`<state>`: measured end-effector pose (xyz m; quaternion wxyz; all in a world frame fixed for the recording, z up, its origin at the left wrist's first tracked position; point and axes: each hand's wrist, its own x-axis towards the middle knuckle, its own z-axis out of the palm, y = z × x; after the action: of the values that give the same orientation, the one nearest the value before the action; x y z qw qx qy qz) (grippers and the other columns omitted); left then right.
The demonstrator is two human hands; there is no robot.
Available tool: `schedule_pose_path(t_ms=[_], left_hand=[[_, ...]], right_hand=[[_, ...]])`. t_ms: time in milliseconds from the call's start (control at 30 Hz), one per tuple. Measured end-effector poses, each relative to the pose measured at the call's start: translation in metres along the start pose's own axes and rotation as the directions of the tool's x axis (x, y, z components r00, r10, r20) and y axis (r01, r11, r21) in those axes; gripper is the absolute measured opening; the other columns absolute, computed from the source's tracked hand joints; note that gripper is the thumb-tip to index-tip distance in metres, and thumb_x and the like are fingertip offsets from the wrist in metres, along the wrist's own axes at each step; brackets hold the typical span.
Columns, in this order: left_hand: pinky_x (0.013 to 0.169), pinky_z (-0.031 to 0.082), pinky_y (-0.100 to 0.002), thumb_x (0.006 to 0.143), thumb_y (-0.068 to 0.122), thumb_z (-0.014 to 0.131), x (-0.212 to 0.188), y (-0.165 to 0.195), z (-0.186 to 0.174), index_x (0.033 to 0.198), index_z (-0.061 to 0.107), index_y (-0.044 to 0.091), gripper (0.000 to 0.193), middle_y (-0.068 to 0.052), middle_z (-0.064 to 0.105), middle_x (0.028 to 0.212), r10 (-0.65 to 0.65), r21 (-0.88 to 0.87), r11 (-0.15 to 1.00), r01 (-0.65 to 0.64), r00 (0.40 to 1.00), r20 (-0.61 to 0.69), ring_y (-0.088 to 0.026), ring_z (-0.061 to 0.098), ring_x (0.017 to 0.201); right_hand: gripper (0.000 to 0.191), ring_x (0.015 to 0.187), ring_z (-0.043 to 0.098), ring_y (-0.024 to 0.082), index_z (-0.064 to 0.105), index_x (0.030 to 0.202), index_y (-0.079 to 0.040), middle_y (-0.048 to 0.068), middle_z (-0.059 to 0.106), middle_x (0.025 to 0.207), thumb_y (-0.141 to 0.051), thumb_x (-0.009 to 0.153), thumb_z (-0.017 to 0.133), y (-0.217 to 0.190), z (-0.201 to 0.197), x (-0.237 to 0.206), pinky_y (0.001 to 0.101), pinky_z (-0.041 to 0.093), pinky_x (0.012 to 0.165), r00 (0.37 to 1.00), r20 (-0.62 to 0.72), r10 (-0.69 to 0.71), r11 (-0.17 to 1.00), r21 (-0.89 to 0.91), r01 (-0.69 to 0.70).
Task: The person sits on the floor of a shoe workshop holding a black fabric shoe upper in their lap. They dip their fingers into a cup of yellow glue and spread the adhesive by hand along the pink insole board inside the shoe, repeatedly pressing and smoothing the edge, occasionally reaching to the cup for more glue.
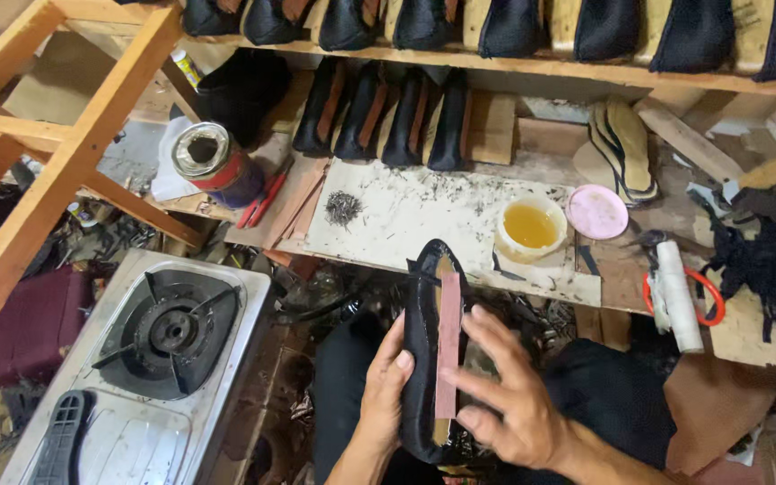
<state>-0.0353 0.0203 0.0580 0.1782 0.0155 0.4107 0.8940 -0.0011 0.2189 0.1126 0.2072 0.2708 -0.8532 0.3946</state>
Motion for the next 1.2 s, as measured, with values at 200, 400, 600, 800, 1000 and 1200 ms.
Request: schedule_pose_path(t_ms=[200,400,600,800,1000,1200], left_hand=[[0.117,0.039,-0.036,0.096,0.027,0.060,-0.004,0.000,0.009,0.157,0.034,-0.005,0.074,-0.019,0.052,0.153,0.056,0.119,0.990,-0.070,0.992,0.117,-0.024,0.052,0.139],[0.113,0.042,-0.036,0.096,0.023,0.059,-0.001,-0.006,0.005,0.157,0.034,-0.003,0.071,-0.019,0.053,0.150,0.032,0.083,0.996,-0.038,0.997,0.073,-0.022,0.055,0.134],[0.110,0.044,-0.034,0.097,0.028,0.059,-0.002,-0.007,0.002,0.157,0.036,-0.003,0.071,-0.017,0.055,0.149,0.008,0.134,0.991,-0.009,1.000,0.014,-0.021,0.056,0.131],[0.109,0.045,-0.033,0.096,0.033,0.059,-0.007,-0.003,-0.003,0.157,0.036,-0.001,0.073,-0.016,0.053,0.151,-0.015,0.086,0.996,0.020,0.998,-0.058,-0.021,0.056,0.132],[0.107,0.046,-0.033,0.096,0.038,0.058,-0.011,0.001,0.000,0.157,0.036,0.002,0.074,-0.012,0.053,0.152,-0.044,0.085,0.995,0.052,0.994,-0.096,-0.020,0.056,0.132],[0.106,0.047,-0.034,0.095,0.033,0.056,-0.009,0.004,-0.004,0.156,0.037,0.003,0.071,-0.014,0.054,0.150,-0.037,0.068,0.997,0.046,0.990,-0.138,-0.022,0.057,0.130]], right_hand=[[0.035,0.153,0.027,0.045,0.075,0.124,-0.016,0.022,0.037,0.159,-0.026,0.092,0.066,-0.002,0.000,0.004,0.0549,0.025,0.124,0.999,-0.038,0.011,0.984,-0.179,-0.017],[0.033,0.152,0.029,0.044,0.075,0.122,-0.018,0.019,0.041,0.157,-0.024,0.090,0.068,-0.008,0.007,-0.014,0.0614,0.024,0.124,0.998,-0.022,-0.063,0.991,-0.121,0.059],[0.030,0.150,0.032,0.042,0.076,0.118,-0.017,0.018,0.043,0.155,-0.025,0.089,0.070,-0.020,0.007,-0.011,0.0612,0.026,0.122,0.992,-0.016,-0.122,0.983,-0.143,0.118],[0.027,0.148,0.041,0.038,0.078,0.109,-0.012,0.016,0.052,0.151,-0.025,0.085,0.075,0.042,-0.020,0.010,0.0527,0.031,0.125,0.994,-0.043,0.103,0.958,-0.263,-0.111],[0.053,0.146,0.035,0.042,0.077,0.116,-0.009,0.022,0.046,0.155,-0.047,0.078,0.080,0.129,-0.052,0.059,0.0586,0.030,0.117,0.940,-0.143,0.310,0.761,-0.555,-0.335],[0.049,0.148,0.031,0.046,0.084,0.091,-0.008,0.017,0.046,0.157,-0.054,0.072,0.082,0.154,-0.059,0.052,0.0607,0.024,0.113,0.946,-0.088,0.312,0.740,-0.602,-0.300]])
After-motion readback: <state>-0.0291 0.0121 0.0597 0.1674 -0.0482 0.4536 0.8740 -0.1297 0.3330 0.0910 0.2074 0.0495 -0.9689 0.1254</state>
